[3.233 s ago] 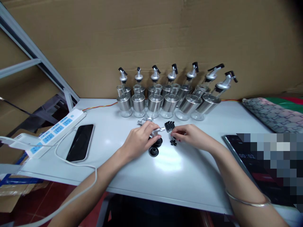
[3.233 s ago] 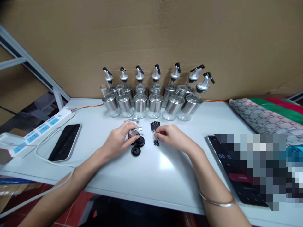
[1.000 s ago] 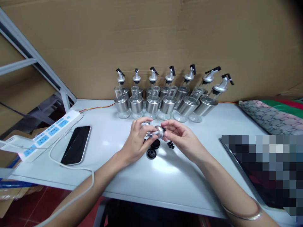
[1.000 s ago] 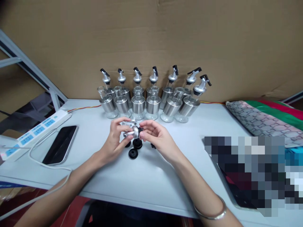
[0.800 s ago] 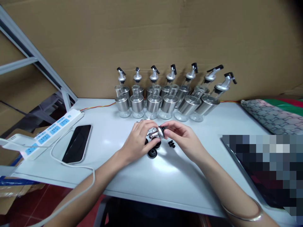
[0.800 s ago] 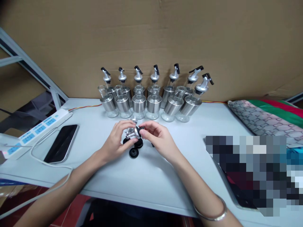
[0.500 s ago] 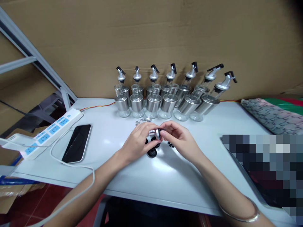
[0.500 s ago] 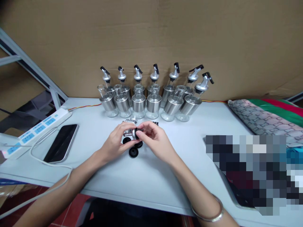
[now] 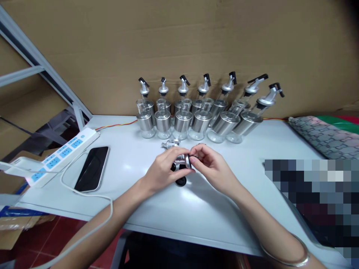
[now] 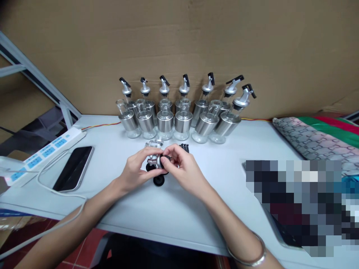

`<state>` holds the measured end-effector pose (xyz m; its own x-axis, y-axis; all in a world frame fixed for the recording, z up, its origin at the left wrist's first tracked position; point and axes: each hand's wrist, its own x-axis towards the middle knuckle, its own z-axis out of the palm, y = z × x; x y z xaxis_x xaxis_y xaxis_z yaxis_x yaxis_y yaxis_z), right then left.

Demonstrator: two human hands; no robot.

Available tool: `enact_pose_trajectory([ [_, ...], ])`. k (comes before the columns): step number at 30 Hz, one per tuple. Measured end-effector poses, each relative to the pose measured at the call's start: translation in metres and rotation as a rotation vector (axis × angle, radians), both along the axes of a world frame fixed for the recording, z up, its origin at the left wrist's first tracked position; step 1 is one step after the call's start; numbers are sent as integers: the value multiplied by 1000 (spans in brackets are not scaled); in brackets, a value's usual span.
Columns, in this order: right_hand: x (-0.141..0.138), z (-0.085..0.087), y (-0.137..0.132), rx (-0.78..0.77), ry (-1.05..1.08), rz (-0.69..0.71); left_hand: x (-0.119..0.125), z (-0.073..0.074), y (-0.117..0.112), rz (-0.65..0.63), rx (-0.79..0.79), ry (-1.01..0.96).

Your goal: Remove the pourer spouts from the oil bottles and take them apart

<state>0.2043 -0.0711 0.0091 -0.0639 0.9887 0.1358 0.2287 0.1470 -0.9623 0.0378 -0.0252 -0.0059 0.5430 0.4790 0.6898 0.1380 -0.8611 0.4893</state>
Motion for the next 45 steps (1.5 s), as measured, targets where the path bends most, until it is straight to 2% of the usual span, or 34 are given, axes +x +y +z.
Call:
enact_pose_trajectory([
  [5, -3, 0, -1, 29, 19, -22, 1, 1, 0, -24, 21, -1],
  [11, -10, 1, -4, 14, 111, -76, 4, -3, 0, 23, 52, -39],
  [17, -9, -4, -5, 78, 51, -77, -3, 7, 10, -37, 154, 59],
  [23, -5, -2, -10, 316, -171, -62, -9, 19, 15, -133, 174, 63],
  [27, -1, 4, -11, 566, -354, 63, -11, 20, 15, -159, 214, 61],
  [29, 3, 5, -10, 633, -412, 138, -12, 21, 16, -165, 205, 85],
  [36, 9, 5, -8, 712, -551, 217, -15, 23, 16, -189, 0, 123],
  [45, 3, 14, -12, 947, -738, 130, -22, 26, 14, -201, -546, 165],
])
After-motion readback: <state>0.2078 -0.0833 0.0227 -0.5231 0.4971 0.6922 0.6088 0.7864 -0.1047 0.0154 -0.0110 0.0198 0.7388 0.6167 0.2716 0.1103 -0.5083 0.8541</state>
